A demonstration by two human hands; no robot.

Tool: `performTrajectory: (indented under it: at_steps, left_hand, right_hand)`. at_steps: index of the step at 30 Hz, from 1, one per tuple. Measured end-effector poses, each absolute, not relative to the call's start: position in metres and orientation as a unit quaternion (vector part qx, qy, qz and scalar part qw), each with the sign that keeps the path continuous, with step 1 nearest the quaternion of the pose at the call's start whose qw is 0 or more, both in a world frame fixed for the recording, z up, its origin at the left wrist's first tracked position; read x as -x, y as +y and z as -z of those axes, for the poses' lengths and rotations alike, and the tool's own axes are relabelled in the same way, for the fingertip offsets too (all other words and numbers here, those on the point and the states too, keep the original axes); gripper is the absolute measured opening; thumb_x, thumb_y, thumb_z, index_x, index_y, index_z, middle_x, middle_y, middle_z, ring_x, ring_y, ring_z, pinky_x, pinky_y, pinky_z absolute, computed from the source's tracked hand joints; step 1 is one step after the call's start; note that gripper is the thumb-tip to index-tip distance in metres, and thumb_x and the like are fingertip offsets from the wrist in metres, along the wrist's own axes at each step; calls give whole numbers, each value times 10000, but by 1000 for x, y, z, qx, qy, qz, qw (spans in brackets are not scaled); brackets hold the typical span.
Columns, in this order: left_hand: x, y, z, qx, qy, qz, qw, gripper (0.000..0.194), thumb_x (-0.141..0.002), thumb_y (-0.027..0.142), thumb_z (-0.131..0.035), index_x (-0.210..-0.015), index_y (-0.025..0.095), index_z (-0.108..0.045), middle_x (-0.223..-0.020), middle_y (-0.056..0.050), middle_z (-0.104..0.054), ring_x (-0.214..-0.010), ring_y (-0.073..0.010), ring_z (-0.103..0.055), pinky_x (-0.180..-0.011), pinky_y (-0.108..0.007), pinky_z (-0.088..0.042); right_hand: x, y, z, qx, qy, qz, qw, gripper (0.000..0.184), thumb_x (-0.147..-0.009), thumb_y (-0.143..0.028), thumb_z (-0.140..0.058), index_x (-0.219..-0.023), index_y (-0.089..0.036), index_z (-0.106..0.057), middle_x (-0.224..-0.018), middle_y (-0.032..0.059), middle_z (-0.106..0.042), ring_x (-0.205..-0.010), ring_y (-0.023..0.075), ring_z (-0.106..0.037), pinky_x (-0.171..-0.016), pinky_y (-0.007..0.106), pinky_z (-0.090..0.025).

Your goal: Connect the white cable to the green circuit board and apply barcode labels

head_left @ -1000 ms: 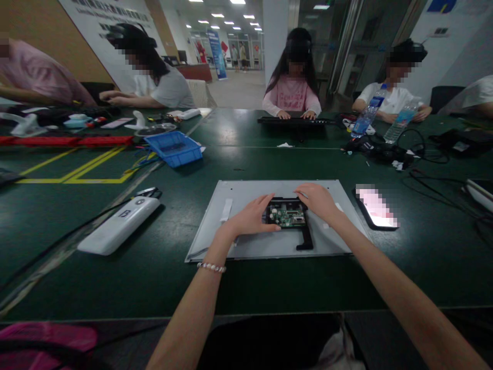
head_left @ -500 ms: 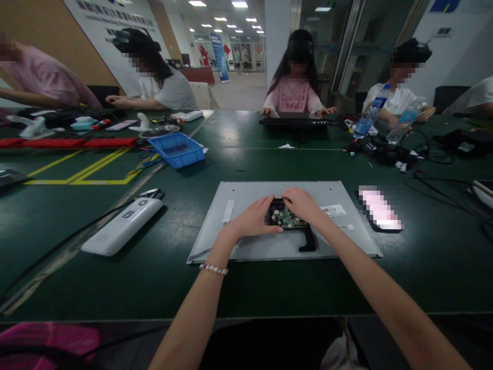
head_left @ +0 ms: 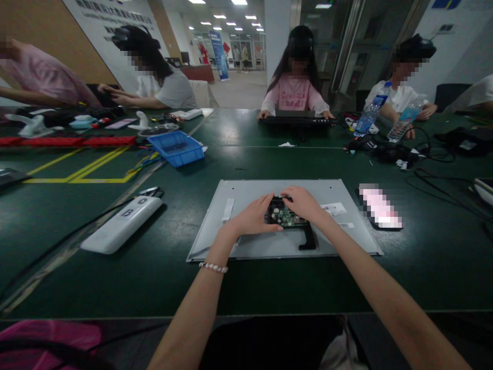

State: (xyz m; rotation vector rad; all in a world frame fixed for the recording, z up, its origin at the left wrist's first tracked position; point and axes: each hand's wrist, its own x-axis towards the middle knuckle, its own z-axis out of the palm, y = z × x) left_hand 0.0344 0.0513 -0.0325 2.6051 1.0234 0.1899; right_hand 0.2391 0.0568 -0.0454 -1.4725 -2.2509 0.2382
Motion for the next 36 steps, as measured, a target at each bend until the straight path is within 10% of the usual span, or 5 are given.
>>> performTrajectory:
  at_steps: [16,26,36]
  left_hand:
    - [-38,47,27,-920,351,-62,161,1060,-719,683,-511,-1450,145,37,-1519,-174,-79,-1384,-317,-135,-1104,-451,-198]
    - [-42,41,19,-919,362,-100,120,912,-794,601,-499,-1453,200,-13,-1520,-141,-97,-1382,-316,-131,-1104,-478,-203]
    - [-65,29,12,-931,331,-134,80,663,-901,464,-420,-1436,213,-118,-1509,-100,-166,-1392,-246,-120,-1129,-417,-175]
  right_hand:
    - [-370,11,28,634,-750,-158,102,337,-737,-203,-558,-1056,-164,-659,-1100,97,-640,-991,229,-590,-892,350,-431]
    - [-372,2,41,663,-690,-220,189,150,-726,-292,-574,-774,-195,-677,-794,60,-673,-729,189,-627,-665,311,-478]
    - [-342,-13,35,592,-566,-472,326,256,-749,-296,-603,-980,-197,-654,-923,70,-683,-788,171,-667,-666,283,-534]
